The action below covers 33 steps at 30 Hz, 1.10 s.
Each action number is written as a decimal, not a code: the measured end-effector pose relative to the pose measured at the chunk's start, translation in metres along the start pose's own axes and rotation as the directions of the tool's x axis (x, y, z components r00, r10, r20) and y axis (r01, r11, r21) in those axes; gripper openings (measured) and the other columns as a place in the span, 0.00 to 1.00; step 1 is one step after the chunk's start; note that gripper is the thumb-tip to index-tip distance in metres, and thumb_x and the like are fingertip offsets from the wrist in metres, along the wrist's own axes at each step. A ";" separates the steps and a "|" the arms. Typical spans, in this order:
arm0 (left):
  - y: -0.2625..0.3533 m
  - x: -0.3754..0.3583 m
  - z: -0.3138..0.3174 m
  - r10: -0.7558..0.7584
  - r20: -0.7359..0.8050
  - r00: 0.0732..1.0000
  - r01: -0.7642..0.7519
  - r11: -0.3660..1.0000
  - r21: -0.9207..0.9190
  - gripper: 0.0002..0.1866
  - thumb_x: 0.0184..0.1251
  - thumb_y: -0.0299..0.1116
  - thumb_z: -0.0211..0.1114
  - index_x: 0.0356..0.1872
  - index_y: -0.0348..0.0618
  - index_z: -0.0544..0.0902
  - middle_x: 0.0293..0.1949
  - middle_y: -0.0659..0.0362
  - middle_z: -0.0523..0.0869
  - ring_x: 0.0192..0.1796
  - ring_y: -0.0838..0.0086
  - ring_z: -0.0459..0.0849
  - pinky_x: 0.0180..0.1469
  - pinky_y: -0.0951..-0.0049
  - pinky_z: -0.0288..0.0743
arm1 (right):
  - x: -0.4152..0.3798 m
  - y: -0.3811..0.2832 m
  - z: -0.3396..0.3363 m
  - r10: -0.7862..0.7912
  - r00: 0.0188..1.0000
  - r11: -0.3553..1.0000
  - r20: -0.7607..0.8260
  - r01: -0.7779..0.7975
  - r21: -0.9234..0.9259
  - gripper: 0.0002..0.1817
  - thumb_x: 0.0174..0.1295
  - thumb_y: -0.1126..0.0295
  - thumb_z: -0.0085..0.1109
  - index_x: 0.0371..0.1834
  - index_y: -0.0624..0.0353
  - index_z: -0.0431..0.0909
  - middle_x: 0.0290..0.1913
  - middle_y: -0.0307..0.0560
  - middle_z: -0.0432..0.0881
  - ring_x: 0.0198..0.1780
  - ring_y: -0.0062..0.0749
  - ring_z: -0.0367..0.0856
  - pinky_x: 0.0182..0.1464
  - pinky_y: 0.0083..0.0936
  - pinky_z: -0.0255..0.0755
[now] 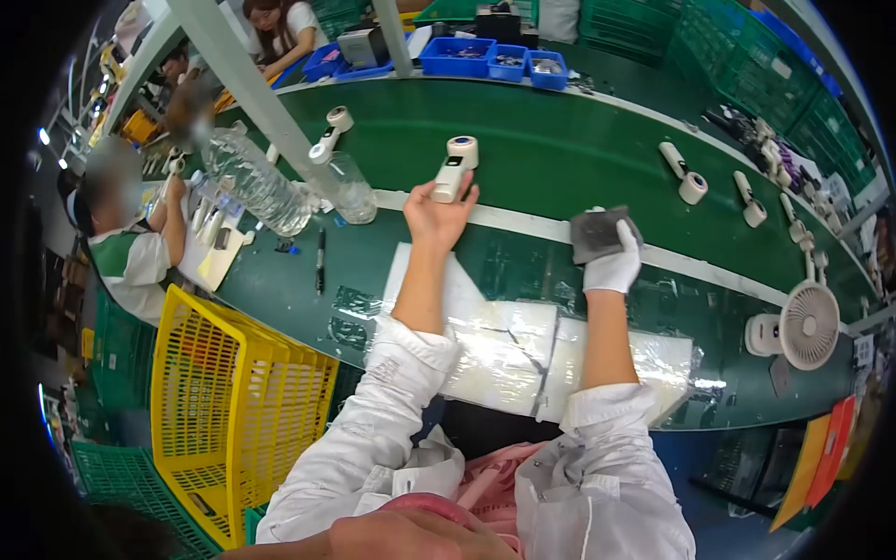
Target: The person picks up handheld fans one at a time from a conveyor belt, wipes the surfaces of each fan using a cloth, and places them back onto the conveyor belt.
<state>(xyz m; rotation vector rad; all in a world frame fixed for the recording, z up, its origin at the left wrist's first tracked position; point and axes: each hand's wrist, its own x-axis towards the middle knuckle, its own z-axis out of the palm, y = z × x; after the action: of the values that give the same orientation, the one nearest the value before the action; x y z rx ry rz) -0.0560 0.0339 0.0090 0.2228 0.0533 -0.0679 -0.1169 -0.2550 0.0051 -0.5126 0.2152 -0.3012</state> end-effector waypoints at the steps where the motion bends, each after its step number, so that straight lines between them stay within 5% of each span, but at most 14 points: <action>1: 0.001 -0.001 0.002 -0.009 0.047 0.999 0.012 0.998 -0.062 0.27 0.60 0.28 0.56 0.63 0.32 0.71 0.59 0.42 0.80 0.63 0.49 0.80 0.66 0.47 0.71 | -0.001 -0.002 -0.001 0.003 1.000 1.000 0.016 -0.003 0.005 0.15 0.68 0.68 0.58 0.56 0.60 0.79 0.55 0.54 0.84 0.57 0.49 0.82 0.65 0.48 0.74; 4: 0.007 0.006 -0.008 0.007 0.080 0.997 0.002 0.994 -0.109 0.34 0.49 0.24 0.54 0.64 0.30 0.70 0.62 0.40 0.78 0.66 0.44 0.77 0.73 0.43 0.66 | 0.011 0.002 -0.017 0.077 0.990 0.996 0.120 -0.081 0.033 0.17 0.69 0.67 0.57 0.58 0.59 0.78 0.58 0.53 0.83 0.60 0.48 0.81 0.67 0.48 0.73; 6: 0.003 0.013 -0.018 0.087 0.147 0.985 -0.086 0.996 -0.015 0.28 0.64 0.25 0.52 0.66 0.26 0.66 0.65 0.36 0.74 0.69 0.42 0.74 0.72 0.43 0.67 | 0.011 0.003 -0.013 0.104 0.986 0.994 0.128 -0.105 0.002 0.18 0.70 0.66 0.55 0.60 0.59 0.77 0.60 0.54 0.82 0.62 0.48 0.79 0.69 0.48 0.70; 8: 0.003 0.009 -0.008 0.125 -0.003 0.992 -0.123 0.980 0.154 0.23 0.80 0.34 0.50 0.67 0.27 0.66 0.64 0.36 0.74 0.69 0.45 0.74 0.71 0.44 0.69 | 0.018 0.005 -0.019 0.102 0.986 0.995 0.130 -0.099 -0.028 0.21 0.71 0.64 0.56 0.64 0.60 0.75 0.64 0.54 0.79 0.66 0.49 0.76 0.72 0.53 0.67; 9: 0.003 0.009 -0.007 0.106 -0.018 0.994 -0.100 0.968 0.229 0.29 0.85 0.47 0.46 0.68 0.27 0.65 0.64 0.36 0.75 0.68 0.48 0.76 0.68 0.47 0.75 | 0.015 0.005 -0.015 0.104 0.988 0.994 0.111 -0.101 -0.033 0.21 0.71 0.64 0.56 0.65 0.61 0.74 0.64 0.55 0.79 0.66 0.49 0.76 0.73 0.52 0.66; 16: 0.004 0.008 -0.005 0.173 -0.135 0.976 -0.113 0.923 0.369 0.34 0.84 0.51 0.46 0.70 0.25 0.61 0.65 0.38 0.77 0.61 0.50 0.82 0.63 0.51 0.79 | 0.015 0.006 -0.014 0.123 0.980 0.992 0.156 -0.122 -0.019 0.23 0.71 0.65 0.55 0.66 0.64 0.72 0.64 0.56 0.79 0.66 0.50 0.76 0.73 0.50 0.66; 22: 0.003 0.004 -0.003 0.144 -0.132 0.981 -0.059 0.863 0.501 0.29 0.84 0.51 0.45 0.69 0.35 0.69 0.63 0.44 0.82 0.53 0.59 0.83 0.54 0.57 0.79 | 0.011 0.005 -0.008 0.142 0.982 0.990 0.126 -0.143 0.002 0.22 0.72 0.66 0.53 0.66 0.63 0.72 0.64 0.56 0.79 0.67 0.50 0.76 0.73 0.50 0.66; 27: -0.002 0.002 -0.002 0.179 -0.137 0.974 -0.079 0.841 0.535 0.28 0.82 0.54 0.49 0.64 0.39 0.76 0.52 0.52 0.85 0.46 0.66 0.82 0.47 0.63 0.76 | 0.008 0.000 -0.002 0.175 0.978 0.978 0.111 -0.186 0.091 0.22 0.72 0.66 0.54 0.66 0.61 0.71 0.62 0.58 0.79 0.65 0.52 0.77 0.71 0.51 0.69; 33: -0.015 0.000 -0.007 0.222 0.013 0.975 -0.146 0.596 0.790 0.24 0.81 0.49 0.52 0.61 0.38 0.79 0.44 0.56 0.87 0.38 0.72 0.85 0.37 0.70 0.77 | 0.012 -0.004 0.004 0.232 0.959 0.945 0.162 -0.261 0.195 0.13 0.70 0.66 0.56 0.53 0.59 0.79 0.53 0.56 0.84 0.56 0.49 0.82 0.63 0.51 0.76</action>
<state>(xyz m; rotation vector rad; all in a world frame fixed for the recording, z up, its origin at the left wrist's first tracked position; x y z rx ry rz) -0.0577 0.0207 -0.0015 1.1373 0.0849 0.1379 -0.1056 -0.2603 0.0093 -0.2864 0.1099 -0.0416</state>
